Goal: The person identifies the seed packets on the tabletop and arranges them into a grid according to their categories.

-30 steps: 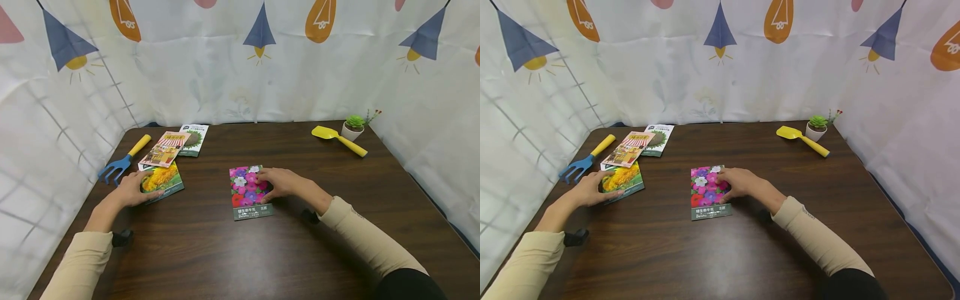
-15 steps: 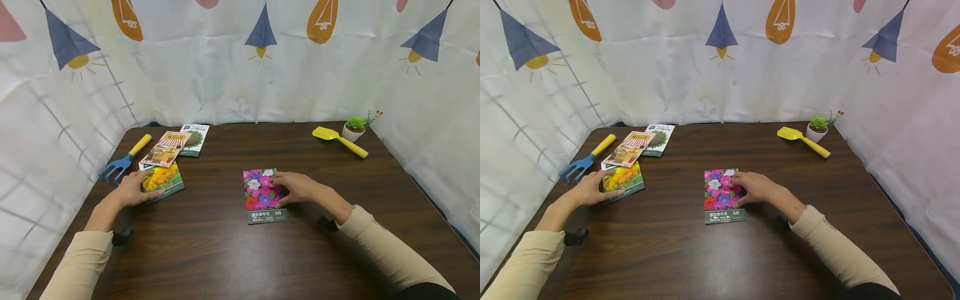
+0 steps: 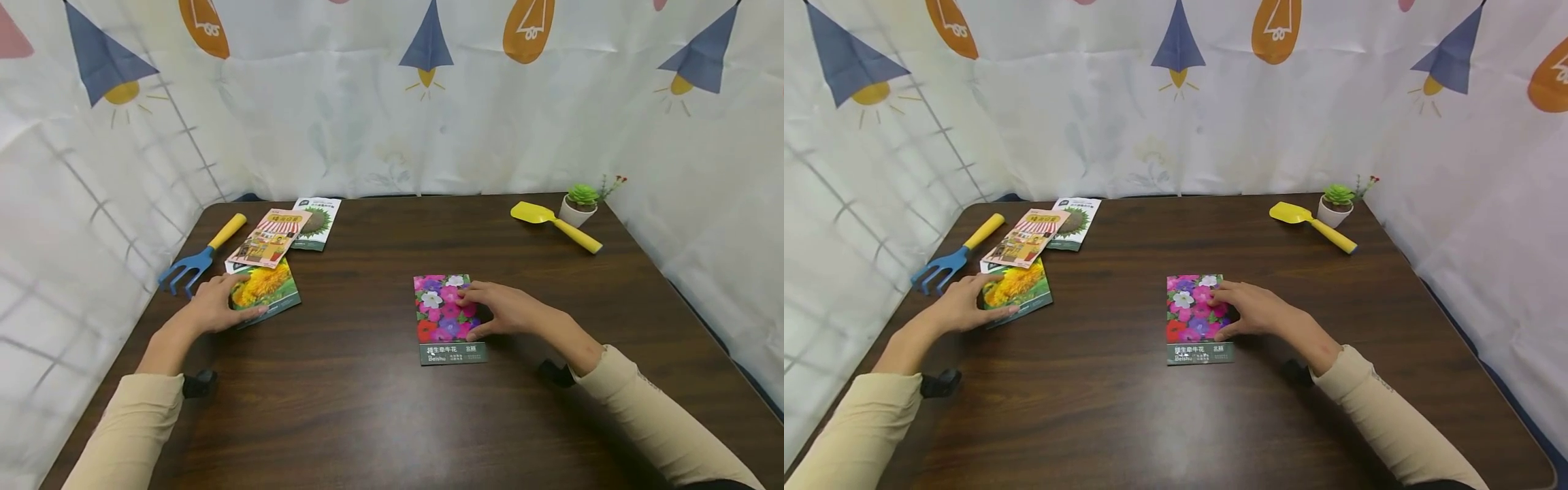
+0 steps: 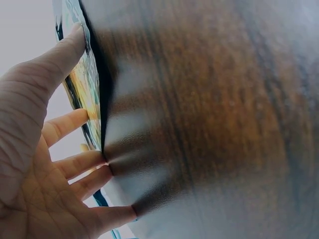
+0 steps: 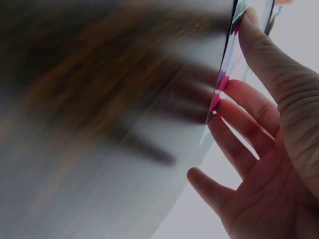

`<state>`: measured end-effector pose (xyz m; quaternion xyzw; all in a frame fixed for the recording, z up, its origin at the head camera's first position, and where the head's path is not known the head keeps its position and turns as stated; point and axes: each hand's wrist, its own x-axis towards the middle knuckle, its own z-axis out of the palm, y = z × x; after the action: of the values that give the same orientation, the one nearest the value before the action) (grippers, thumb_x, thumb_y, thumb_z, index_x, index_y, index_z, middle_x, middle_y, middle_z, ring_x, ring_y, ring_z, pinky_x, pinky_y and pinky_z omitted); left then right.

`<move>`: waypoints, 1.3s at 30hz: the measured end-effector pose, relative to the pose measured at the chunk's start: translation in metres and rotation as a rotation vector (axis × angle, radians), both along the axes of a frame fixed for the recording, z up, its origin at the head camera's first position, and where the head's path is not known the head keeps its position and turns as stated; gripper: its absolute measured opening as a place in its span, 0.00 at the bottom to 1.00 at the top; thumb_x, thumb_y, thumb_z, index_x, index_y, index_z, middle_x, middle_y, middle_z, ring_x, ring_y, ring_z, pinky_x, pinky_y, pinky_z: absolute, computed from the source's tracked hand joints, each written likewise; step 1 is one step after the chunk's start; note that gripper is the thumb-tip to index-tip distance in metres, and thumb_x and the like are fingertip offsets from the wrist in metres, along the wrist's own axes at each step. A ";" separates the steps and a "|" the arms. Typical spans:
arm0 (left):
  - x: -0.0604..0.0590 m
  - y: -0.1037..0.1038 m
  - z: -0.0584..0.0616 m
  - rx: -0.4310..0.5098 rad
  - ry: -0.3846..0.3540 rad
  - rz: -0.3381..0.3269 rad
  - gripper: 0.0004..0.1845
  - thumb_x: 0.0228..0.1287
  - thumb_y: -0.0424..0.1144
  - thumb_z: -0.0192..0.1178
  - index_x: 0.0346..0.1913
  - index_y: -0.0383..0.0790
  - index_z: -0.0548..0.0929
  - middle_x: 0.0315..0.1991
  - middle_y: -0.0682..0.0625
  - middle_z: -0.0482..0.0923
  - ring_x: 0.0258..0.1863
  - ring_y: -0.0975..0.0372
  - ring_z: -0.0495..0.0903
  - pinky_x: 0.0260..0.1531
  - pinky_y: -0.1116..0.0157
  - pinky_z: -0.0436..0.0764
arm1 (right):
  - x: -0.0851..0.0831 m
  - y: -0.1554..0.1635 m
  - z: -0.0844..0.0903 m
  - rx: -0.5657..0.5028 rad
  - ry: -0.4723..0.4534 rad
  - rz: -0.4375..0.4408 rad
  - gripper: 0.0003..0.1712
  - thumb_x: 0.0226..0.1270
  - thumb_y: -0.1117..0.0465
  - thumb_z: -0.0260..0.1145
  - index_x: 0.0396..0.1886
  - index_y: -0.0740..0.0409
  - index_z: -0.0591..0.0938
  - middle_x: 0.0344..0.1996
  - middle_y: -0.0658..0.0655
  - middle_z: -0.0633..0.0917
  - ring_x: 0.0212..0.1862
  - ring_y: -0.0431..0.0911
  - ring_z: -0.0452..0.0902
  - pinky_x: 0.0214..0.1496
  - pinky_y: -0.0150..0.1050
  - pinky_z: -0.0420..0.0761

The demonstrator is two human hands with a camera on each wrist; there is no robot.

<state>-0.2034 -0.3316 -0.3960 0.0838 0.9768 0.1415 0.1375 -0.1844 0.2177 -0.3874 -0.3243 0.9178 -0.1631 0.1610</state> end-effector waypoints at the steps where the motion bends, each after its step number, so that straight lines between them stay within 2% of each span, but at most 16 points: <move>1: 0.000 0.000 0.000 0.000 -0.001 0.002 0.54 0.64 0.67 0.64 0.73 0.22 0.60 0.68 0.15 0.54 0.66 0.22 0.53 0.62 0.26 0.55 | 0.001 0.002 0.001 0.000 -0.002 -0.005 0.40 0.58 0.38 0.76 0.65 0.54 0.81 0.68 0.60 0.76 0.70 0.61 0.70 0.67 0.64 0.73; 14: -0.003 0.002 0.004 -0.011 -0.006 0.007 0.55 0.64 0.68 0.62 0.74 0.24 0.60 0.69 0.15 0.53 0.66 0.22 0.53 0.62 0.26 0.55 | 0.013 0.027 0.000 -0.027 0.005 -0.031 0.39 0.59 0.39 0.76 0.64 0.55 0.81 0.66 0.62 0.77 0.66 0.61 0.73 0.65 0.64 0.74; 28: 0.000 -0.001 0.001 -0.004 -0.009 0.017 0.56 0.63 0.68 0.63 0.74 0.23 0.59 0.69 0.15 0.53 0.66 0.22 0.52 0.61 0.25 0.56 | 0.024 0.044 -0.001 -0.014 0.002 -0.036 0.38 0.60 0.39 0.75 0.65 0.53 0.81 0.65 0.60 0.78 0.64 0.60 0.74 0.64 0.64 0.75; 39: 0.000 0.001 0.001 0.003 -0.003 0.006 0.54 0.65 0.67 0.63 0.74 0.22 0.59 0.69 0.14 0.52 0.66 0.22 0.52 0.62 0.26 0.55 | 0.035 0.060 0.000 -0.015 -0.021 -0.049 0.42 0.59 0.36 0.74 0.68 0.54 0.78 0.66 0.61 0.77 0.66 0.61 0.73 0.65 0.65 0.73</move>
<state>-0.2036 -0.3304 -0.3948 0.0807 0.9766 0.1435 0.1385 -0.1495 0.2777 -0.3870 -0.3010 0.9225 -0.1774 0.1641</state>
